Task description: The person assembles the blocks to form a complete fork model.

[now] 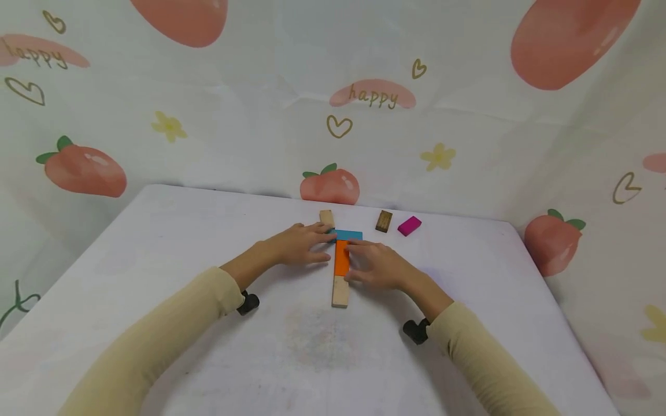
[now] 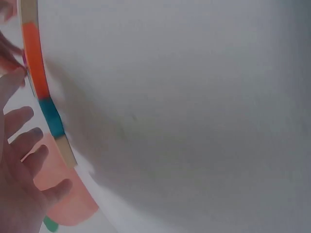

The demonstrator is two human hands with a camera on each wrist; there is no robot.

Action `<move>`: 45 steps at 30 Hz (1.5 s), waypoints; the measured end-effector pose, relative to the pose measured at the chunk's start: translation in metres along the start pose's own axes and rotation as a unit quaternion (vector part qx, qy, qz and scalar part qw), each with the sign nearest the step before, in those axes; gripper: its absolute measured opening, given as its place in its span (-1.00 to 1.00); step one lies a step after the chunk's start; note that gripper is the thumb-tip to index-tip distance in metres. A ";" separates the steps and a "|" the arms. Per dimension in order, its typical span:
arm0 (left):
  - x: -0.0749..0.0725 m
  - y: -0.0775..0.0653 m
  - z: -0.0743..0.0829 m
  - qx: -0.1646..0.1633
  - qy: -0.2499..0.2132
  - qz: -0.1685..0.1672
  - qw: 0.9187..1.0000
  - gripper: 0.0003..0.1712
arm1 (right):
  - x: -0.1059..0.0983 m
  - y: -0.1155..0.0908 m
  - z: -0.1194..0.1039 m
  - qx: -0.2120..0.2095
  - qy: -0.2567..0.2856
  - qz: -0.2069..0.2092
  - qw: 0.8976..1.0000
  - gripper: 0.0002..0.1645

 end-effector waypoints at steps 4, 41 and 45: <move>0.002 0.000 0.012 0.005 0.011 -0.008 1.000 -0.22 | -0.008 -0.002 0.016 0.026 -0.022 0.023 0.999 -0.22; 0.010 0.005 0.027 0.011 0.040 -0.010 0.999 -0.30 | -0.023 0.021 0.067 0.179 0.020 -0.014 0.983 -0.27; 0.010 0.005 0.028 0.011 0.043 -0.008 0.999 -0.29 | -0.021 0.025 0.064 0.174 0.019 -0.017 0.984 -0.24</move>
Point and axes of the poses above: each hand's wrist, its own y-axis towards the middle knuckle, its own x-axis out of the palm, z = x × y, the point moved 6 cm from there along y, towards the middle knuckle, and after that the axes turned 2 degrees about -z, right-handed, at the moved point
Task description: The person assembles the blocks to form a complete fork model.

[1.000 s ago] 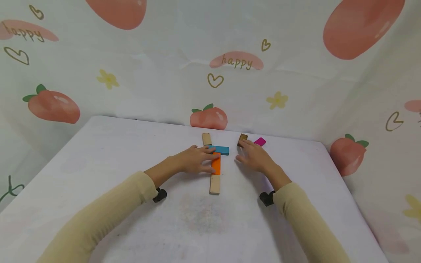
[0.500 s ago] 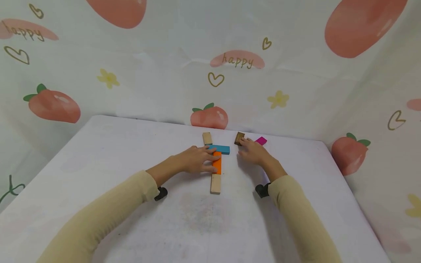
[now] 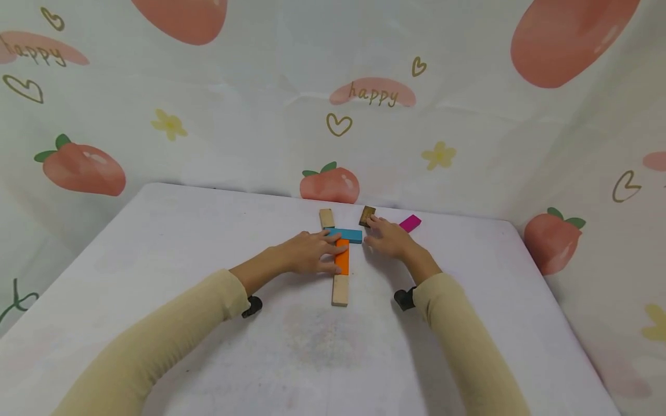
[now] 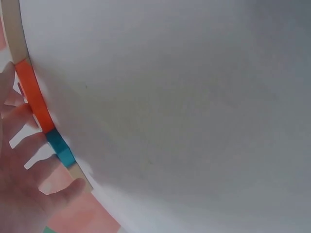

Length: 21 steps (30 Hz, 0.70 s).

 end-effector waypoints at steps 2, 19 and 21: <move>0.000 0.000 0.000 0.000 0.001 0.001 1.000 -0.29 | 0.000 0.001 -0.003 -0.004 0.003 -0.004 1.000 -0.24; 0.001 0.000 -0.001 -0.004 -0.024 -0.005 1.000 -0.27 | 0.006 0.007 -0.024 -0.039 0.038 -0.021 0.998 -0.35; 0.001 0.000 -0.002 -0.005 -0.020 -0.005 1.000 -0.27 | 0.007 0.008 -0.027 -0.043 0.041 -0.022 0.998 -0.35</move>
Point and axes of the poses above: each hand's wrist, its own y-axis towards the middle knuckle, its own x-axis out of the palm, z = x × y, the point moved 6 cm from there along y, towards the middle knuckle, and after that the axes turned 2 degrees about -z, right-handed, at the moved point
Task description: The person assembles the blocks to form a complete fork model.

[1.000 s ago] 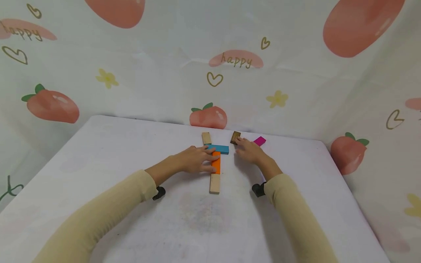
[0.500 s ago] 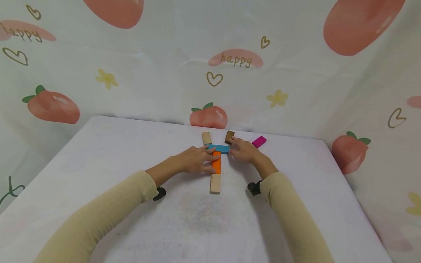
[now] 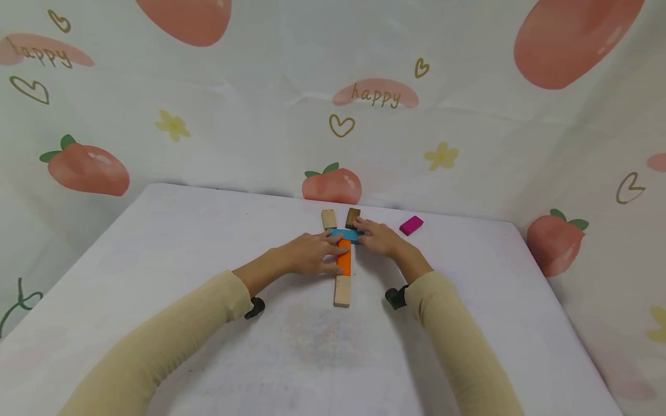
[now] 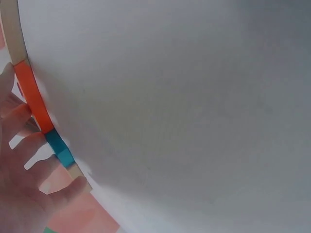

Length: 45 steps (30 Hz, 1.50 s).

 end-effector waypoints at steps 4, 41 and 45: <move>0.001 0.001 0.000 0.002 0.004 0.002 1.000 -0.28 | 0.002 0.000 -0.005 -0.004 0.001 -0.007 1.000 -0.36; 0.000 -0.002 0.001 0.010 -0.004 0.005 1.000 -0.28 | 0.005 0.002 -0.011 0.012 -0.048 -0.005 0.999 -0.38; 0.000 -0.002 0.001 0.010 -0.008 0.005 1.000 -0.27 | 0.005 0.002 -0.013 0.007 -0.053 -0.004 0.999 -0.38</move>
Point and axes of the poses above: each hand's wrist, its own y-axis towards the middle knuckle, its own x-axis out of the palm, z = x × y, the point moved 6 cm from there along y, towards the middle knuckle, and after that the axes turned 2 degrees about -z, right-handed, at the moved point
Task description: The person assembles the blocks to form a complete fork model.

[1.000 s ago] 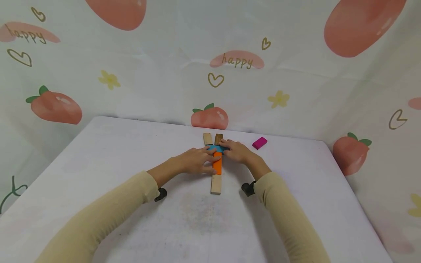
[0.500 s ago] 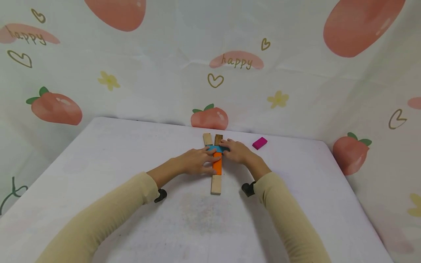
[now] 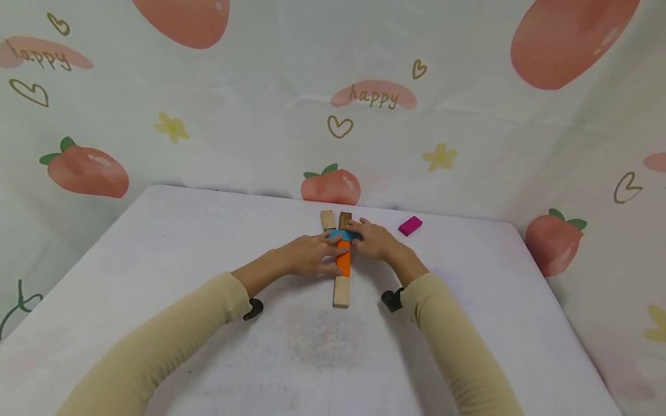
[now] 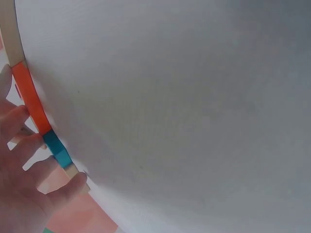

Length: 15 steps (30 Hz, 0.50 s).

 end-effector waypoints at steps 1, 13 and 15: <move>0.000 0.000 0.000 0.000 -0.002 0.000 1.000 -0.27 | 0.000 0.000 -0.001 -0.003 -0.004 0.001 1.000 -0.38; 0.000 0.000 0.000 -0.010 0.007 -0.006 1.000 -0.28 | -0.005 -0.002 0.004 -0.040 -0.050 0.039 0.997 -0.36; 0.000 0.000 0.000 -0.013 0.009 -0.008 1.000 -0.27 | -0.010 -0.007 0.012 -0.027 -0.043 0.048 0.998 -0.32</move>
Point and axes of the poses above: each hand's wrist, its own y-axis towards the middle knuckle, its own x-axis out of the palm, z = x × y, the point moved 6 cm from there along y, towards the middle knuckle, and after that the axes turned 2 degrees about -z, right-handed, at the moved point
